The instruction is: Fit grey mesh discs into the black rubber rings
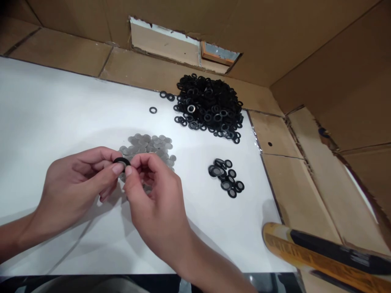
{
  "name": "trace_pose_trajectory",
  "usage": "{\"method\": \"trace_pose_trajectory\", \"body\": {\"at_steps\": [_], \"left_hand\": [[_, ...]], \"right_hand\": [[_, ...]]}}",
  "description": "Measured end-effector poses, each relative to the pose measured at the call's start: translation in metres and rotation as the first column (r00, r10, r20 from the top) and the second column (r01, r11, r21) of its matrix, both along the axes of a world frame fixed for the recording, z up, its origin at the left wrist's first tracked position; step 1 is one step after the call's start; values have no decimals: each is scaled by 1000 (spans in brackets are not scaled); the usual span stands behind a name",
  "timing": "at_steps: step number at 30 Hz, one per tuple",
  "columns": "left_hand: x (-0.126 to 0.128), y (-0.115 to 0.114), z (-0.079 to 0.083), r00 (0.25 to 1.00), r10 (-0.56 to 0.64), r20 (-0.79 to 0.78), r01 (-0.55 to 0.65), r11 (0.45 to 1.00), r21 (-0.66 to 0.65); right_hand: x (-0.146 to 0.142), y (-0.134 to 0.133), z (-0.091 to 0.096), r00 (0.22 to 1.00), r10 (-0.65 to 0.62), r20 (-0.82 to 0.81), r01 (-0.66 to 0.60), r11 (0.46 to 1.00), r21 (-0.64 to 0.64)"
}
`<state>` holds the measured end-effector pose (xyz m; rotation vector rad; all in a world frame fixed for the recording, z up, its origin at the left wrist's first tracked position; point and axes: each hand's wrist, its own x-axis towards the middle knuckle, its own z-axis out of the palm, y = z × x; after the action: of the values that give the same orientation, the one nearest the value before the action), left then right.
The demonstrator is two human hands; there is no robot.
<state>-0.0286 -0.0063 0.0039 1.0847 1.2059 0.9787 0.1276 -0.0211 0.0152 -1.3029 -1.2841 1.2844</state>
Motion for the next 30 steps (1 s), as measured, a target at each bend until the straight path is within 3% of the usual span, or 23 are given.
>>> {"method": "trace_pose_trajectory", "body": {"at_steps": [7, 15, 30], "left_hand": [[2, 1, 5, 1000, -2, 10, 2, 1000, 18], [1, 0, 4, 997, 43, -64, -40, 998, 39], [0, -1, 4, 997, 39, -61, -36, 998, 48]], "right_hand": [[-2, -5, -3, 995, -63, -77, 62, 998, -6], [0, -3, 0, 999, -12, -35, 12, 1000, 21], [-1, -1, 0, 997, -67, -49, 70, 996, 53]]}}
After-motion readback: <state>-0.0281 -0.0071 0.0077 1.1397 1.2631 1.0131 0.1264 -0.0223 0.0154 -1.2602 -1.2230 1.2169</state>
